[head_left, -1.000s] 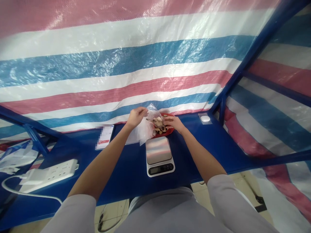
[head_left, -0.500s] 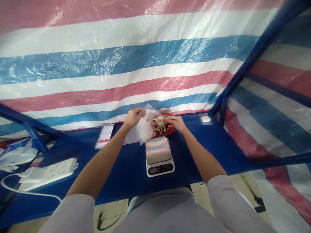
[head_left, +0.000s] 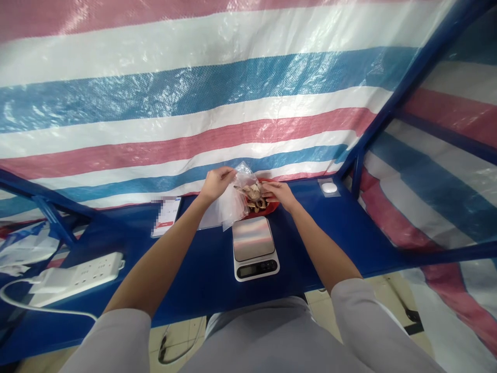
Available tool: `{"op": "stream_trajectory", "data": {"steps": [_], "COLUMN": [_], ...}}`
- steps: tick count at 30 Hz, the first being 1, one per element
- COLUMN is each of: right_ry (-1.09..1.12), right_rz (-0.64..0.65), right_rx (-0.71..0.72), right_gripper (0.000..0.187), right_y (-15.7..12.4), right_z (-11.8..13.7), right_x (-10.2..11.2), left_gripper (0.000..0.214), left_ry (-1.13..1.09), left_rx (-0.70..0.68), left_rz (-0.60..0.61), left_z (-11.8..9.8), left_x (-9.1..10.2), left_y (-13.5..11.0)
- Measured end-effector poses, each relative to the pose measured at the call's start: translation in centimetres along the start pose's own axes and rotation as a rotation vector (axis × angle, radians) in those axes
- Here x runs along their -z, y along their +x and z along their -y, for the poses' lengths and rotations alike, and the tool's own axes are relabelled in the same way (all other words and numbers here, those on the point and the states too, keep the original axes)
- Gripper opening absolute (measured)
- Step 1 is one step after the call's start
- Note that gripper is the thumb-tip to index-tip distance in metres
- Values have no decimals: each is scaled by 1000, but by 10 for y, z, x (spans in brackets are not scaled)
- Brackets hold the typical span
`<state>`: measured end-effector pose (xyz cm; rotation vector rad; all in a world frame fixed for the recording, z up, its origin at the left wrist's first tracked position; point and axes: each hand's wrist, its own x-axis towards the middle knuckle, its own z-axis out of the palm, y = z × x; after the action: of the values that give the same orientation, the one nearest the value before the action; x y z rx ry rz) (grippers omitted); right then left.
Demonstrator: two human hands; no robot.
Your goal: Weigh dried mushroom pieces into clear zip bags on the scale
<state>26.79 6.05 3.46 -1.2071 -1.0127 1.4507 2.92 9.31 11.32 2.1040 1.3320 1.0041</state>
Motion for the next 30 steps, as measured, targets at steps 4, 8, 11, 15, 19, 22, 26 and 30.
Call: {"op": "stream_trajectory", "data": {"steps": [4, 8, 11, 15, 19, 22, 26, 30], "right_ry": [13, 26, 50, 86, 152, 97, -18, 57], "right_rz": [-28, -83, -101, -61, 13, -9, -115, -59], "right_rx": [-70, -110, -111, -106, -41, -28, 11, 32], "right_gripper": [17, 10, 13, 13, 23, 21, 11, 18], "right_y": [3, 6, 5, 4, 4, 4, 4, 2], "right_z": [-3, -8, -9, -7, -2, -2, -5, -7], "right_x": [-2, -3, -3, -6, -7, -7, -9, -12], "left_gripper": [47, 55, 57, 54, 47, 47, 47, 42], "left_ry": [20, -24, -44, -21, -8, 18, 51, 40], "left_rx": [-42, -11, 20, -5, -65, -121, -151, -151], "left_rz": [26, 24, 47, 43, -9, 21, 45, 74], "left_z": [0, 14, 25, 18, -2, -9, -4, 1], "left_x": [-2, -3, -2, 1, 6, 5, -3, -9], "left_y": [-1, -8, -14, -12, -4, -2, -5, -8]}}
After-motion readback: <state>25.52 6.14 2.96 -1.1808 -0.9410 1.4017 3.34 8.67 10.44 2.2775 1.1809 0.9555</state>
